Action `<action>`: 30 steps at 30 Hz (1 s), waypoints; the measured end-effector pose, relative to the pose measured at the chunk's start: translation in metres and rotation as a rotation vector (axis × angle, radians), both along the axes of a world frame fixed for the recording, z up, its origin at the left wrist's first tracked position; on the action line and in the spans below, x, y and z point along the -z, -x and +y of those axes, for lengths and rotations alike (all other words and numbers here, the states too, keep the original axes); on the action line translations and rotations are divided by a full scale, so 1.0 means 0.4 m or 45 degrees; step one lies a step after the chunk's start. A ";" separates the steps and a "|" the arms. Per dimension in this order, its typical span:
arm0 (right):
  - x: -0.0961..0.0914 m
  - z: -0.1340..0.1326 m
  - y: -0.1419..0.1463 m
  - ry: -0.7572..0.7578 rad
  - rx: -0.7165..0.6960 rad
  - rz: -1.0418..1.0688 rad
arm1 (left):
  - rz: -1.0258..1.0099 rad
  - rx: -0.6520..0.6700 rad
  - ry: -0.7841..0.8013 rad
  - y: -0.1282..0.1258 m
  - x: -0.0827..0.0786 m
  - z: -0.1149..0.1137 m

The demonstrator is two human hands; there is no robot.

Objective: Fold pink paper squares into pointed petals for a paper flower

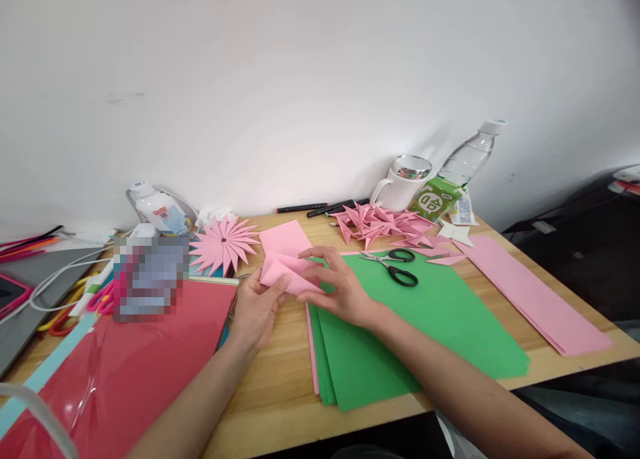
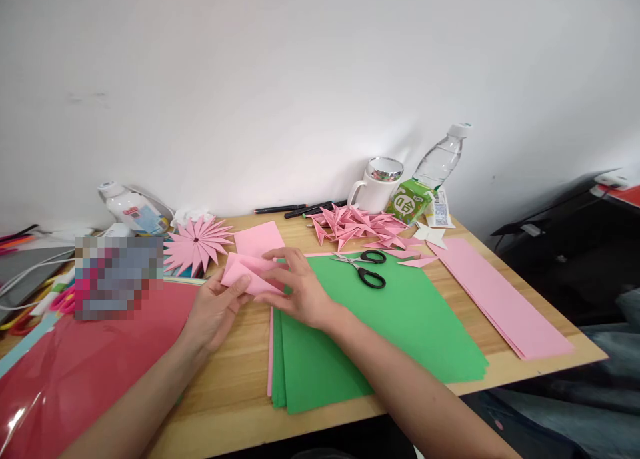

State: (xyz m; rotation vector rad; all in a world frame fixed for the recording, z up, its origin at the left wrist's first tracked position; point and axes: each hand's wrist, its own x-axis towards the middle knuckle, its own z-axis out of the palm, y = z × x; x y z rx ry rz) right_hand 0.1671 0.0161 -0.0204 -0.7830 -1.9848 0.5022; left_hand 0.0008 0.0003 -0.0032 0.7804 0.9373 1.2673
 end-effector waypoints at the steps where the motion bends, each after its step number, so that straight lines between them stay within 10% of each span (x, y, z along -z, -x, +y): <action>1: 0.001 -0.003 -0.002 0.033 0.005 0.006 | 0.000 -0.037 0.000 0.000 -0.001 0.001; 15: 0.012 0.003 0.004 0.860 0.004 0.601 | 0.204 -0.065 -0.036 0.005 0.012 0.001; 23: 0.002 -0.002 0.018 0.988 -0.174 0.749 | 0.287 -0.079 -0.060 0.010 0.018 -0.001; 30: 0.010 -0.004 0.018 0.934 0.119 0.627 | 0.344 -0.031 -0.121 0.010 0.023 -0.005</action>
